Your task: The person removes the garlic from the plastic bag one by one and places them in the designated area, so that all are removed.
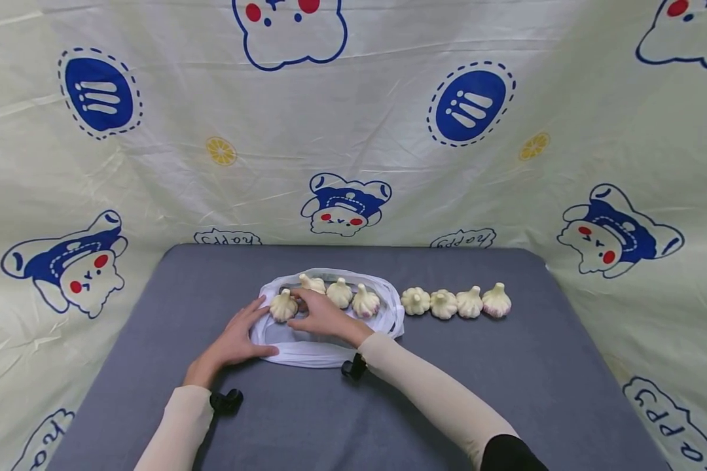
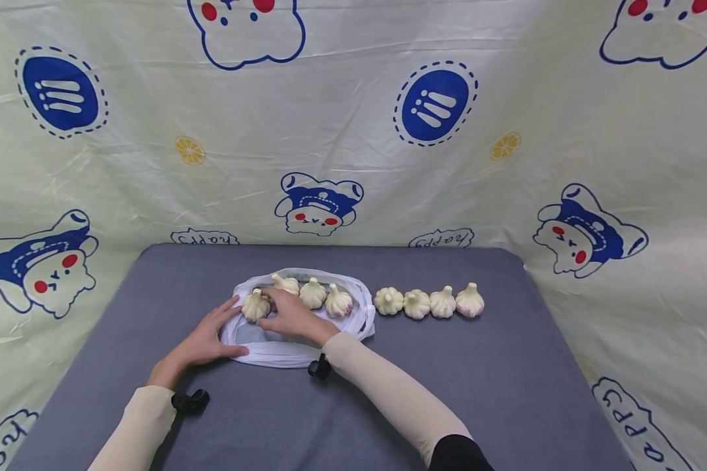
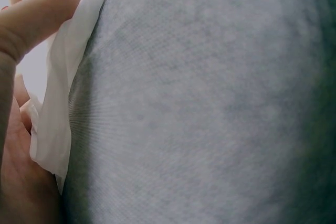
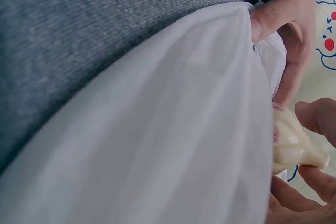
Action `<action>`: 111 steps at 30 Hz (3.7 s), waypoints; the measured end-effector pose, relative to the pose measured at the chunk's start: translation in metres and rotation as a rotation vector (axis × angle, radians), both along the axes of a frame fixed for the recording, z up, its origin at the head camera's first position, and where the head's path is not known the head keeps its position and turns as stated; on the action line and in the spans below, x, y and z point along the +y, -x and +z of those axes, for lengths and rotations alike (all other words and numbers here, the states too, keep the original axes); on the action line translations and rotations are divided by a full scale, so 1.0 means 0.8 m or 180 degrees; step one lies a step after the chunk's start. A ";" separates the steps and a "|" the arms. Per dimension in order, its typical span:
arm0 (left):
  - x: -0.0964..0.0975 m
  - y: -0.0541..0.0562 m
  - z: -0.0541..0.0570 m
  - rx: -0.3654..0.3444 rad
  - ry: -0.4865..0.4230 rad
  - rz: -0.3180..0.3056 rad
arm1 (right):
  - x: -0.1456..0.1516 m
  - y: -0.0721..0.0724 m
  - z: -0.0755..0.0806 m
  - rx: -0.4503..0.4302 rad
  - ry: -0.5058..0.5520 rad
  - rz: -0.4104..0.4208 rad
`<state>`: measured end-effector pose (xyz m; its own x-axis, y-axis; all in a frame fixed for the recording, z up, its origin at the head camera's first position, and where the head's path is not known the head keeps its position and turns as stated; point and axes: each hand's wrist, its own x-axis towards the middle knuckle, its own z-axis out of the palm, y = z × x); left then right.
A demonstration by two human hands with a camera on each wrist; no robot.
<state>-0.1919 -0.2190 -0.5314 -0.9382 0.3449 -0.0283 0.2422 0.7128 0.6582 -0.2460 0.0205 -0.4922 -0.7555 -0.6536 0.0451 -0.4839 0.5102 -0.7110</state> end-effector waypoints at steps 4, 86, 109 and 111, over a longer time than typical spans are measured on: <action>0.001 -0.001 0.001 0.0015 -0.0019 -0.0016 | -0.003 0.003 -0.004 -0.0052 0.0054 -0.0041; 0.001 -0.001 -0.002 0.0106 -0.0116 -0.0030 | 0.078 -0.027 0.025 -0.0524 0.1009 -0.0555; 0.002 0.003 -0.007 0.0206 -0.0091 -0.0006 | 0.168 -0.074 0.034 -0.0485 0.1839 -0.1150; 0.003 0.005 -0.006 0.0221 0.0006 -0.0049 | 0.178 -0.075 0.033 -0.0471 0.1887 -0.1180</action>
